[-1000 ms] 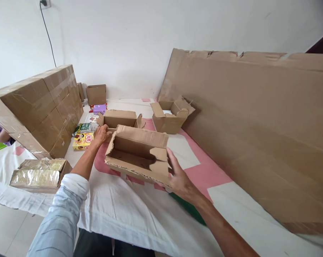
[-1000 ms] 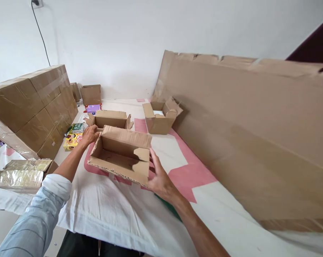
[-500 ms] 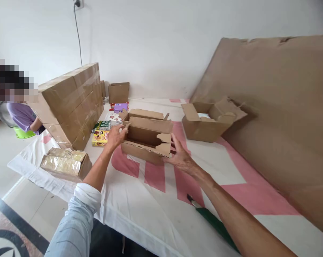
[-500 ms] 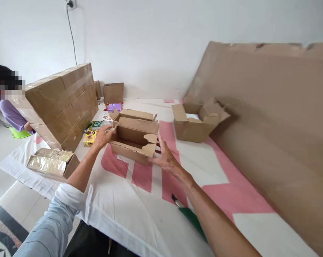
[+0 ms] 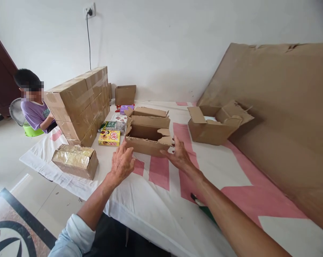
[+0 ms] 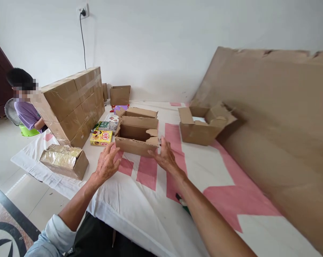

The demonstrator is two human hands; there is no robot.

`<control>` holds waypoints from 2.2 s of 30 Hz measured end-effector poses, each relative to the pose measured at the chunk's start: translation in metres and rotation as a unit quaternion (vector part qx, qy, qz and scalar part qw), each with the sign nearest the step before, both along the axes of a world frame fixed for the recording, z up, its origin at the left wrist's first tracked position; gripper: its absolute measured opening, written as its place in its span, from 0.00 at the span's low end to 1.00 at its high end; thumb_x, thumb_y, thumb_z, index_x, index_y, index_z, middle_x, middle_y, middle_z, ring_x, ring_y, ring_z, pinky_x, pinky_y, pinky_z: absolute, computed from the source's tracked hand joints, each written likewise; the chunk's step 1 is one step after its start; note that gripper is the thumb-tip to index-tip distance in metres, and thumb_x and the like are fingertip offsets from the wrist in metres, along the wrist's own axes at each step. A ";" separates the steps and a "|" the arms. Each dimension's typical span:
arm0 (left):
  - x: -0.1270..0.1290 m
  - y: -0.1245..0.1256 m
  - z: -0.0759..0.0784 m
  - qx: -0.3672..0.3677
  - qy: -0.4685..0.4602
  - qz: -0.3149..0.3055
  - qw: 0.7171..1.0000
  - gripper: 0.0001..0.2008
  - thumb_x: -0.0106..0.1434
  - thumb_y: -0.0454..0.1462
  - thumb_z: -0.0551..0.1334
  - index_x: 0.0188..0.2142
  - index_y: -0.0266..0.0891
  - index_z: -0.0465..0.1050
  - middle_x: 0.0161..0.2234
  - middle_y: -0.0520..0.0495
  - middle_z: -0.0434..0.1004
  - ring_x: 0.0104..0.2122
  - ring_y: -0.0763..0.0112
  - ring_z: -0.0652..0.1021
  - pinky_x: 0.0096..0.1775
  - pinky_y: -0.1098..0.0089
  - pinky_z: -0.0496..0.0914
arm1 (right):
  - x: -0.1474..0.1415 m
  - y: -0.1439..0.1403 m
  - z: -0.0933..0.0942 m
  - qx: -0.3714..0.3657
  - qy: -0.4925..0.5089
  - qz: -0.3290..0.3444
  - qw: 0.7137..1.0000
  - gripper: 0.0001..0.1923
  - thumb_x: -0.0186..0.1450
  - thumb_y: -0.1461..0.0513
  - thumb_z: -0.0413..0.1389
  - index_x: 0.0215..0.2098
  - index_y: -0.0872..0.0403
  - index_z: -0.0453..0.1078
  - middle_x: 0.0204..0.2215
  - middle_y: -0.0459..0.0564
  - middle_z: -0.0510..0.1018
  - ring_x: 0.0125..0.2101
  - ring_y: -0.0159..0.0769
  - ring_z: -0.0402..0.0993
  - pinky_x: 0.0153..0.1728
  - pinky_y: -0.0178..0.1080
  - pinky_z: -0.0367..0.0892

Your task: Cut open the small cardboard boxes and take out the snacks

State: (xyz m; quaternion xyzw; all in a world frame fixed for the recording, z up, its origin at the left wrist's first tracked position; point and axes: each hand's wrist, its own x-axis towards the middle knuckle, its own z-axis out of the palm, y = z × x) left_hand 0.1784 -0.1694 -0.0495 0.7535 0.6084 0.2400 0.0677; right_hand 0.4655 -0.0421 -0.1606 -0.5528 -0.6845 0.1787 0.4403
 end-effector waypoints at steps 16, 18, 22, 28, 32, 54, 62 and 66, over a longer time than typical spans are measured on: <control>0.018 0.009 -0.024 -0.063 0.053 -0.083 0.993 0.18 0.63 0.32 0.68 0.53 0.40 0.80 0.65 0.34 0.74 0.65 0.45 0.74 0.58 0.48 0.77 | -0.050 -0.100 -0.041 -0.011 -0.005 0.000 1.000 0.38 0.68 0.43 0.54 0.70 0.52 0.63 0.66 0.63 0.70 0.67 0.61 0.66 0.67 0.66 0.64; 0.010 -0.015 -0.024 -0.059 0.046 -0.093 0.993 0.17 0.64 0.32 0.68 0.52 0.43 0.80 0.63 0.37 0.76 0.62 0.49 0.76 0.58 0.52 0.77 | -0.050 -0.105 -0.048 -0.036 -0.005 -0.010 0.999 0.37 0.68 0.43 0.53 0.69 0.52 0.64 0.66 0.63 0.70 0.67 0.62 0.66 0.66 0.66 0.64; -0.030 -0.062 -0.008 0.061 -0.022 -0.090 0.994 0.13 0.70 0.33 0.62 0.51 0.45 0.79 0.59 0.39 0.78 0.60 0.56 0.77 0.61 0.54 0.74 | -0.055 -0.115 -0.056 -0.042 0.003 -0.018 0.999 0.34 0.68 0.45 0.54 0.67 0.51 0.68 0.64 0.62 0.72 0.67 0.62 0.66 0.67 0.67 0.62; -0.154 -0.088 0.037 0.235 -0.023 0.201 0.951 0.12 0.69 0.40 0.63 0.50 0.43 0.79 0.56 0.38 0.77 0.60 0.50 0.75 0.65 0.47 0.68 | -0.067 -0.125 -0.053 -0.011 0.008 -0.010 1.000 0.30 0.69 0.46 0.54 0.62 0.54 0.72 0.61 0.64 0.76 0.62 0.60 0.72 0.66 0.65 0.66; -0.236 -0.077 0.047 0.127 -0.074 0.353 0.924 0.22 0.65 0.46 0.64 0.54 0.38 0.77 0.59 0.34 0.77 0.59 0.45 0.76 0.63 0.46 0.69 | -0.096 -0.137 -0.034 -0.017 0.060 0.048 0.997 0.29 0.71 0.45 0.54 0.63 0.51 0.73 0.61 0.61 0.77 0.63 0.57 0.73 0.65 0.62 0.68; -0.171 -0.121 0.002 -0.025 -0.408 0.139 0.902 0.16 0.55 0.50 0.74 0.38 0.42 0.85 0.49 0.44 0.77 0.42 0.61 0.80 0.39 0.66 0.78 | -0.162 -0.213 0.057 -0.150 0.205 0.186 0.949 0.36 0.74 0.45 0.56 0.76 0.43 0.59 0.70 0.55 0.70 0.67 0.56 0.69 0.66 0.61 0.68; -0.137 -0.136 -0.002 -0.120 -0.435 -0.031 0.892 0.16 0.66 0.50 0.70 0.45 0.44 0.87 0.42 0.43 0.77 0.42 0.61 0.78 0.42 0.64 0.75 | -0.112 -0.237 0.048 -0.131 0.223 0.016 0.966 0.29 0.70 0.45 0.60 0.64 0.49 0.74 0.61 0.57 0.79 0.57 0.53 0.78 0.58 0.55 0.76; -0.134 -0.129 -0.003 -0.142 -0.448 -0.038 0.882 0.18 0.71 0.50 0.65 0.44 0.41 0.87 0.37 0.45 0.76 0.38 0.65 0.75 0.43 0.64 0.71 | -0.106 -0.234 0.054 -0.112 0.241 -0.003 0.964 0.26 0.69 0.44 0.61 0.55 0.51 0.78 0.56 0.57 0.82 0.55 0.51 0.79 0.55 0.51 0.77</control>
